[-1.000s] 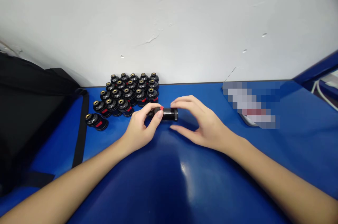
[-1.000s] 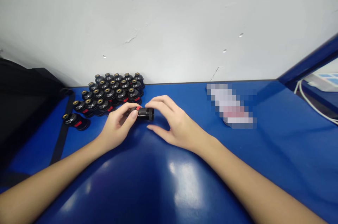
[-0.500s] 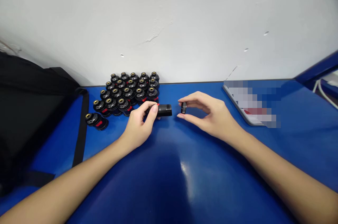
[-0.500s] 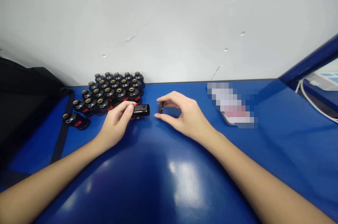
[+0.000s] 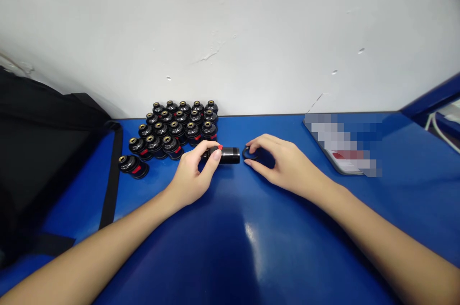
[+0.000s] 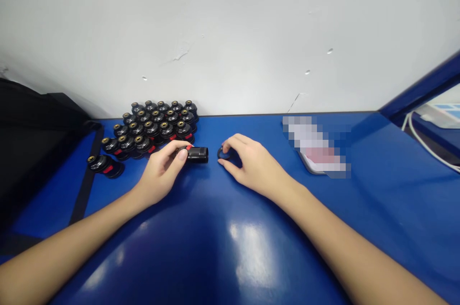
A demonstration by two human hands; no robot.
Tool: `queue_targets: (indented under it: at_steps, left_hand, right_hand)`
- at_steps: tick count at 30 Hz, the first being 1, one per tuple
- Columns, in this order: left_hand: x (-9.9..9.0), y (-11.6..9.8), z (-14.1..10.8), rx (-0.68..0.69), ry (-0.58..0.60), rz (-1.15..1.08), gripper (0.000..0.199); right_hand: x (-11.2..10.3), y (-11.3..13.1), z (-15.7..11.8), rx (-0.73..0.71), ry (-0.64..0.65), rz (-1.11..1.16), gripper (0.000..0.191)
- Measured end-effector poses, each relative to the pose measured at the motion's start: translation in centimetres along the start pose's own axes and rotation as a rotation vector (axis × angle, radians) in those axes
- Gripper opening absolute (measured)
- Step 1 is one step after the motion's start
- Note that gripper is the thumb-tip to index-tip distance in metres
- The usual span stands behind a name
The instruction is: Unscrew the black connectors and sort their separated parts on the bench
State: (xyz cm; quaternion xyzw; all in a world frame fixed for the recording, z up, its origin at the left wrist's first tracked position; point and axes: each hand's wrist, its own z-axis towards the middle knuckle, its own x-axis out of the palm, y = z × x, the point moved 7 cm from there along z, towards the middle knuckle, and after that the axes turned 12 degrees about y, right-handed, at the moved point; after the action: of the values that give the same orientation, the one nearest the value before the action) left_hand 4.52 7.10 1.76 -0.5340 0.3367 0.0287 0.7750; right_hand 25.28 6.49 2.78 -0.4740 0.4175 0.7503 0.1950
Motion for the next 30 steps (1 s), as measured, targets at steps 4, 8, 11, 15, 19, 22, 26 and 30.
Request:
queue_targets:
  at_steps: [4,8,11,15,19,22,26,30]
  left_hand:
    - [0.0,-0.2,0.0,0.015,0.001,0.003,0.031]
    - [0.0,-0.2,0.0,0.006,0.004,-0.001,0.03]
    - [0.0,-0.3,0.1,0.015,0.005,0.002,0.029]
    - [0.0,-0.4,0.1,0.034,-0.001,0.002,0.027]
    - [0.0,-0.3,0.2,0.048,-0.007,0.002,0.025]
    - [0.1,-0.2,0.2,0.044,0.0,-0.003,0.025]
    - [0.1,-0.2,0.2,0.041,0.005,-0.011,0.026]
    - [0.1,-0.1,0.2,0.037,0.002,-0.019,0.026]
  right_hand:
    - [0.0,1.1,-0.3,-0.044,-0.025,-0.186,0.012]
    - [-0.1,2.4,-0.7,-0.082,0.004,-0.285,0.018]
    - [0.2,2.5,-0.9,-0.078,0.055,-0.348,0.025]
    - [0.5,1.3,-0.8,-0.047,0.052,-0.416,0.03]
    - [0.5,-0.5,-0.7,0.028,0.021,-0.439,0.031]
    - [0.3,-1.3,-0.7,0.089,-0.014,-0.478,0.036]
    - [0.2,-1.7,-0.3,0.139,0.029,-0.52,0.043]
    - [0.2,-2.5,0.7,0.234,0.115,-0.549,0.051]
